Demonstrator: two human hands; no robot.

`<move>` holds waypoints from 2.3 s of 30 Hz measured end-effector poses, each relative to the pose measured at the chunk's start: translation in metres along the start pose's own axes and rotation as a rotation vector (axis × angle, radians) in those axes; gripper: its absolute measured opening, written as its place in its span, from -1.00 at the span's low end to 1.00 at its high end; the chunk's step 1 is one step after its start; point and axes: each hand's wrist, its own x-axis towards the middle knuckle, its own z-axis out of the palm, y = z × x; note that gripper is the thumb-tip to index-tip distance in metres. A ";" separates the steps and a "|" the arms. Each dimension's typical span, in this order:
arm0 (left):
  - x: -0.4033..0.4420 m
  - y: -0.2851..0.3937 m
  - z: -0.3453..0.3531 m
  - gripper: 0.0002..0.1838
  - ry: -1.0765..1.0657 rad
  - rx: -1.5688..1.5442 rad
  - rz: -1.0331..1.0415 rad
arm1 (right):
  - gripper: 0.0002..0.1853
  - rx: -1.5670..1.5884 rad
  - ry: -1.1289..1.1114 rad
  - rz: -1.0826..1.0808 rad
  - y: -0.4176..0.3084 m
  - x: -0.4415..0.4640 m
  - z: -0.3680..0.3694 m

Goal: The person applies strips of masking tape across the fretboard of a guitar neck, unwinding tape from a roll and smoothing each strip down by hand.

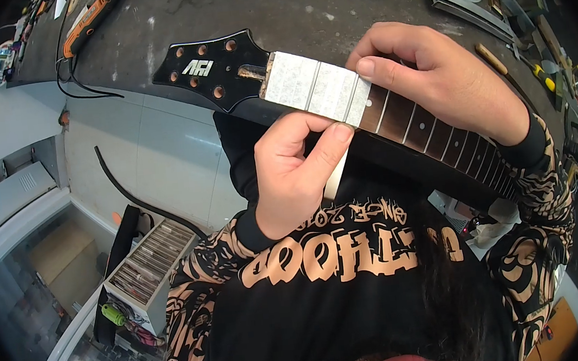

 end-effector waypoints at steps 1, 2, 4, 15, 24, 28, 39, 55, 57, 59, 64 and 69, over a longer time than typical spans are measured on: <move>0.000 -0.002 0.000 -0.86 0.007 0.041 0.045 | -0.71 -0.063 0.066 -0.042 0.000 -0.003 0.002; 0.001 -0.004 -0.001 -0.87 0.001 0.071 0.063 | -0.74 -0.129 0.132 -0.085 -0.003 -0.006 0.006; 0.002 -0.007 -0.002 -0.87 -0.002 0.124 0.099 | -0.77 -0.218 0.194 -0.142 -0.010 -0.012 0.010; 0.006 -0.019 -0.008 -0.87 -0.009 0.241 0.207 | -0.58 -0.229 0.058 -0.176 -0.001 -0.011 0.017; 0.012 -0.024 -0.012 -0.89 -0.040 0.335 0.344 | -0.60 -0.466 0.222 -0.286 -0.019 -0.026 0.022; 0.006 -0.026 -0.011 -0.92 0.001 0.325 0.253 | -0.48 -0.764 0.263 -0.340 -0.039 -0.039 0.033; 0.015 -0.010 0.002 -0.84 0.179 0.805 0.556 | -0.46 -1.103 0.356 -0.452 -0.037 -0.031 0.048; 0.001 0.021 -0.017 -0.24 -0.404 0.573 0.764 | -0.68 0.012 -0.054 -0.022 -0.062 -0.079 0.036; 0.001 0.019 -0.015 -0.23 -0.406 0.596 0.784 | -0.75 0.112 -0.077 0.073 -0.060 -0.083 0.037; 0.002 0.019 -0.015 -0.17 -0.420 0.615 0.786 | -0.80 0.193 -0.120 0.171 -0.060 -0.083 0.034; 0.002 0.038 -0.016 -0.02 -0.519 0.599 0.634 | -0.88 0.192 -0.202 0.111 -0.062 -0.078 0.018; 0.004 0.055 -0.018 -0.35 -0.549 0.356 0.141 | -0.81 0.111 -0.059 -0.063 -0.052 -0.059 0.002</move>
